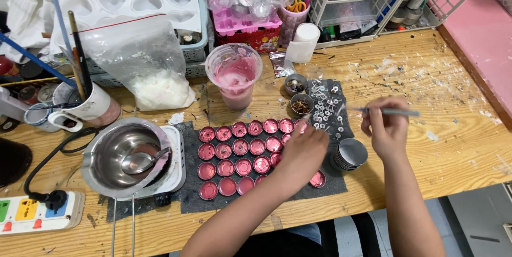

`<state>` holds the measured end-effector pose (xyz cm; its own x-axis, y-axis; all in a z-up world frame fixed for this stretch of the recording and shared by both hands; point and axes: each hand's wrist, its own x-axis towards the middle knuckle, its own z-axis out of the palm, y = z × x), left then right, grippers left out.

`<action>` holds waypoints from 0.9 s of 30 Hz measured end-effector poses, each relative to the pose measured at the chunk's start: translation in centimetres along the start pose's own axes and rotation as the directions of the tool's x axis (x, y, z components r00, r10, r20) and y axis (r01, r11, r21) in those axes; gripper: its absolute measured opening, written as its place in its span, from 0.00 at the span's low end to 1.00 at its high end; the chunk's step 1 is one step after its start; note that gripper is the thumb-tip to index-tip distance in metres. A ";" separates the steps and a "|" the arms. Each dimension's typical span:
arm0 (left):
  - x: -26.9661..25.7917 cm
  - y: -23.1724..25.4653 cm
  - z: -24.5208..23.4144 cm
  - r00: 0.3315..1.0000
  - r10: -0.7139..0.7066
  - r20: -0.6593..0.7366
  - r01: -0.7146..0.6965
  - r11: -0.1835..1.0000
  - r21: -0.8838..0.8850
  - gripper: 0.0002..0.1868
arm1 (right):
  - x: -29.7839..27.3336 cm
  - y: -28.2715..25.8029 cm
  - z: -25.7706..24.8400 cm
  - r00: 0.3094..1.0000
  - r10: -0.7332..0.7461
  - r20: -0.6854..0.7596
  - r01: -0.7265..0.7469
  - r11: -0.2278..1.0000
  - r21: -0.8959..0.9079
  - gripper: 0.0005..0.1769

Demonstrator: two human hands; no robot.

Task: Placing candle wicks into small pink containers using tweezers on a workbench.

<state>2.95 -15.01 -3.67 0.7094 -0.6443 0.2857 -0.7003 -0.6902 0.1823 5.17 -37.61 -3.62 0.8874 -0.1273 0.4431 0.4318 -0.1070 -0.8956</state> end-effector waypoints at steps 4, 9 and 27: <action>-3.1 -1.1 -6.4 0.944 -0.202 -0.261 0.077 0.905 -0.419 0.21 | -3.8 -3.5 2.3 0.980 -0.190 0.056 0.187 0.981 0.059 0.07; -8.3 -2.2 -8.5 0.960 -0.278 -0.029 0.062 0.312 -0.948 0.26 | -8.1 -4.8 6.2 0.938 -0.315 0.143 0.300 0.947 0.118 0.06; -17.6 -5.8 -10.2 0.949 -0.310 -0.053 0.105 0.472 -0.875 0.14 | -12.4 -5.5 12.4 0.793 -0.393 0.466 0.433 0.901 0.024 0.11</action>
<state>-6.32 3.69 -0.16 0.8862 -0.3803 0.2645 -0.3257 -0.1056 0.9396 -6.17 -23.24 -4.66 0.6090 0.4004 0.6847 0.7771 -0.1283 -0.6161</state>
